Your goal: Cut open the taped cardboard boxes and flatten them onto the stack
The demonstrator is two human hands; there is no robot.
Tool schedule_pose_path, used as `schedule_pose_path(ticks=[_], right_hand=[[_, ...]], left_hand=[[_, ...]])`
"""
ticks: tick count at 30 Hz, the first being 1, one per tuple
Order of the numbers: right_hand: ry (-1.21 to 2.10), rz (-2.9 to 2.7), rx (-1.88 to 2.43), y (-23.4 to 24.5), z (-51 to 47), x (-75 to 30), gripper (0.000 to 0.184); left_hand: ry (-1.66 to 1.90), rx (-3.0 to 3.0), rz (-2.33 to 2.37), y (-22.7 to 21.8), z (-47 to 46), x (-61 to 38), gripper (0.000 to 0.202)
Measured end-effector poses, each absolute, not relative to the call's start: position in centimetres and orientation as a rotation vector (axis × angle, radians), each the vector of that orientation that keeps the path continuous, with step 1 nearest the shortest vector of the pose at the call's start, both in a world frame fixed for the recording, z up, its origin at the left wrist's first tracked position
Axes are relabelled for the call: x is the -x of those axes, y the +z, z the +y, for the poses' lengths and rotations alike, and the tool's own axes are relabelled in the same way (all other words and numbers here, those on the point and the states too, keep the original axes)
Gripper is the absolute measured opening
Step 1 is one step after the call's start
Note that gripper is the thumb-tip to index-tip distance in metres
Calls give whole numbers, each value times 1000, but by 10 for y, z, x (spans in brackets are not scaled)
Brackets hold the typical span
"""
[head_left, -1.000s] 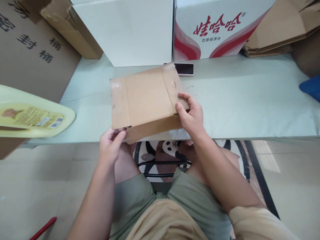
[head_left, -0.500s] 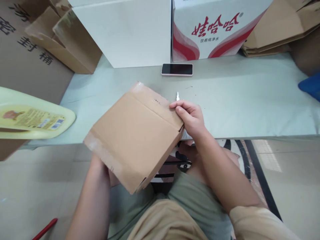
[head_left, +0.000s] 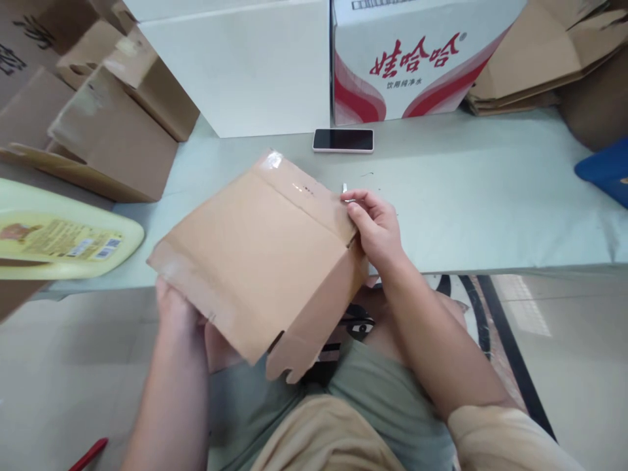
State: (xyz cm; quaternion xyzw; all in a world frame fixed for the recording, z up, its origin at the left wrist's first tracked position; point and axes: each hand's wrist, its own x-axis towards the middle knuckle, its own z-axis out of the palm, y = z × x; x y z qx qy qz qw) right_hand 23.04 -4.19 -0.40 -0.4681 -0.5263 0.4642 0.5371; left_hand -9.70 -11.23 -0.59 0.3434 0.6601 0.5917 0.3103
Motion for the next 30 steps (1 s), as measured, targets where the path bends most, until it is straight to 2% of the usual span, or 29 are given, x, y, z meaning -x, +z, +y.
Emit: schedule_pose_path(ticks=[3,7,10,14,19,21,25,30], right_hand=[[1076,-1266,1166,-8,-37,-230,35],[1025,-1229,1293,-14,-32,-230,44],[1222,-1209,1324,-10,-33,-230,51],[1574,-1289,1172,0,-41,-230,44],[1420,-1268,1198,1,-43,-229,38],[1393,-1235,1198,-2,-42,-228,41],[1596,-1100,950,-4,-42,-226,57],[1883,-1327,858,0,-46,-222,53]], left_hand=[[1664,-823,1539,12,-106,82,51],[1795,-887,1503,25,-103,75,44],[1802,-847,1539,22,-106,80,42],[1772,-840,1562,12,-115,87,42],[1711,-784,1460,4,-130,92,44],[1577,-688,1503,-1,-132,95,37],[1580,-636,1524,-8,-125,98,36],[1580,-607,1485,-4,-116,86,34]])
